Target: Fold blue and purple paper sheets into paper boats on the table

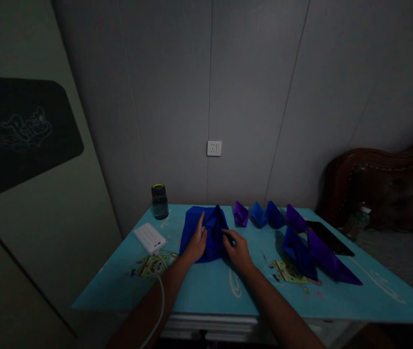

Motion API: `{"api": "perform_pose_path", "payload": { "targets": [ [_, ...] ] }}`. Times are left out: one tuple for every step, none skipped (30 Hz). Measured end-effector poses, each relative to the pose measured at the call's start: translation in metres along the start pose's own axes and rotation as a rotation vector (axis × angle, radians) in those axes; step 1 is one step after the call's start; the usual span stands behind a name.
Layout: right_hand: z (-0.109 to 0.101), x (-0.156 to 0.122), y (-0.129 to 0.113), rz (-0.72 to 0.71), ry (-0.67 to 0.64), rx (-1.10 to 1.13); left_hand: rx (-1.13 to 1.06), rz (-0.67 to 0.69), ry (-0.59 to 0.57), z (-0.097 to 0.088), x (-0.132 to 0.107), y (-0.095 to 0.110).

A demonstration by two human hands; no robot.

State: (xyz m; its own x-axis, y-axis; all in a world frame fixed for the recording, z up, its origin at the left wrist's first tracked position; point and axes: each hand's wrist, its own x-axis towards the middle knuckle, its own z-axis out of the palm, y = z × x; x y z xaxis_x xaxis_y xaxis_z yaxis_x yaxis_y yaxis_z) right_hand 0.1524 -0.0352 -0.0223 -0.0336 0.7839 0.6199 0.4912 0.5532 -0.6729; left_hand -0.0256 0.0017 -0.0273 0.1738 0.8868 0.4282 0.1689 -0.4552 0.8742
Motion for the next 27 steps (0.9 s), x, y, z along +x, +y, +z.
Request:
{"api": "perform_pose_path", "payload": {
  "targets": [
    [0.0, 0.0, -0.001, -0.019, 0.001, -0.022, 0.038, 0.012, 0.021, 0.001, 0.001, 0.0],
    [0.001, 0.0, -0.002, -0.042, -0.005, -0.046, 0.085, 0.022, 0.041, 0.002, 0.002, -0.001],
    [0.001, -0.001, -0.004, -0.069, -0.018, -0.072, 0.14, 0.033, 0.059, 0.002, 0.004, -0.003],
    [0.002, -0.001, -0.005, -0.099, -0.037, -0.097, 0.201, 0.047, 0.074, 0.003, 0.005, -0.005],
    [0.002, -0.001, -0.005, -0.131, -0.06, -0.121, 0.26, 0.062, 0.084, 0.004, 0.006, -0.007],
    [0.002, -0.002, -0.006, -0.161, -0.083, -0.141, 0.311, 0.076, 0.088, 0.005, 0.007, -0.008],
    [0.002, -0.003, -0.007, -0.184, -0.101, -0.156, 0.348, 0.085, 0.08, 0.005, 0.008, -0.01],
    [0.002, -0.003, -0.007, -0.202, -0.114, -0.165, 0.371, 0.087, 0.066, 0.006, 0.007, -0.01],
    [0.001, -0.004, -0.007, -0.214, -0.122, -0.169, 0.38, 0.081, 0.051, 0.006, 0.007, -0.011],
    [0.001, -0.004, -0.007, -0.224, -0.13, -0.168, 0.382, 0.067, 0.042, 0.007, 0.006, -0.011],
    [0.0, -0.005, -0.006, -0.232, -0.137, -0.165, 0.38, 0.049, 0.035, 0.007, 0.005, -0.01],
    [0.0, -0.006, -0.006, -0.243, -0.146, -0.162, 0.376, 0.029, 0.029, 0.007, 0.005, -0.01],
    [-0.001, -0.006, -0.005, -0.254, -0.156, -0.161, 0.372, 0.011, 0.024, 0.007, 0.004, -0.009],
    [-0.001, -0.007, -0.004, -0.264, -0.166, -0.164, 0.366, -0.007, 0.019, 0.006, 0.004, -0.008],
    [-0.002, -0.007, -0.004, -0.275, -0.177, -0.171, 0.357, -0.022, 0.008, 0.006, 0.004, -0.008],
    [-0.002, -0.008, -0.004, -0.287, -0.187, -0.179, 0.344, -0.033, -0.005, 0.005, 0.004, -0.007],
    [-0.003, -0.008, -0.004, -0.3, -0.195, -0.188, 0.328, -0.042, -0.02, 0.004, 0.004, -0.007],
    [-0.003, -0.009, -0.005, -0.314, -0.203, -0.196, 0.31, -0.047, -0.037, 0.003, 0.005, -0.006],
    [-0.004, -0.009, -0.006, -0.329, -0.211, -0.202, 0.292, -0.051, -0.056, 0.002, 0.005, -0.006],
    [-0.005, -0.009, -0.006, -0.344, -0.219, -0.204, 0.276, -0.051, -0.076, 0.001, 0.006, -0.005],
    [-0.005, -0.009, -0.007, -0.356, -0.223, -0.201, 0.262, -0.049, -0.092, 0.0, 0.006, -0.005],
    [-0.006, -0.008, -0.008, -0.361, -0.226, -0.193, 0.248, -0.044, -0.1, 0.0, 0.006, -0.005],
    [-0.006, -0.008, -0.008, -0.355, -0.223, -0.178, 0.233, -0.036, -0.099, 0.0, 0.006, -0.004],
    [-0.005, -0.007, -0.008, -0.338, -0.211, -0.156, 0.216, -0.028, -0.086, 0.0, 0.006, -0.004],
    [-0.004, -0.007, -0.007, -0.309, -0.189, -0.131, 0.198, -0.021, -0.066, 0.001, 0.006, -0.004],
    [-0.002, -0.006, -0.007, -0.269, -0.157, -0.107, 0.179, -0.018, -0.044, 0.001, 0.006, -0.004],
    [0.0, -0.005, -0.006, -0.219, -0.117, -0.088, 0.164, -0.016, -0.03, 0.002, 0.005, -0.004]
  ]
}}
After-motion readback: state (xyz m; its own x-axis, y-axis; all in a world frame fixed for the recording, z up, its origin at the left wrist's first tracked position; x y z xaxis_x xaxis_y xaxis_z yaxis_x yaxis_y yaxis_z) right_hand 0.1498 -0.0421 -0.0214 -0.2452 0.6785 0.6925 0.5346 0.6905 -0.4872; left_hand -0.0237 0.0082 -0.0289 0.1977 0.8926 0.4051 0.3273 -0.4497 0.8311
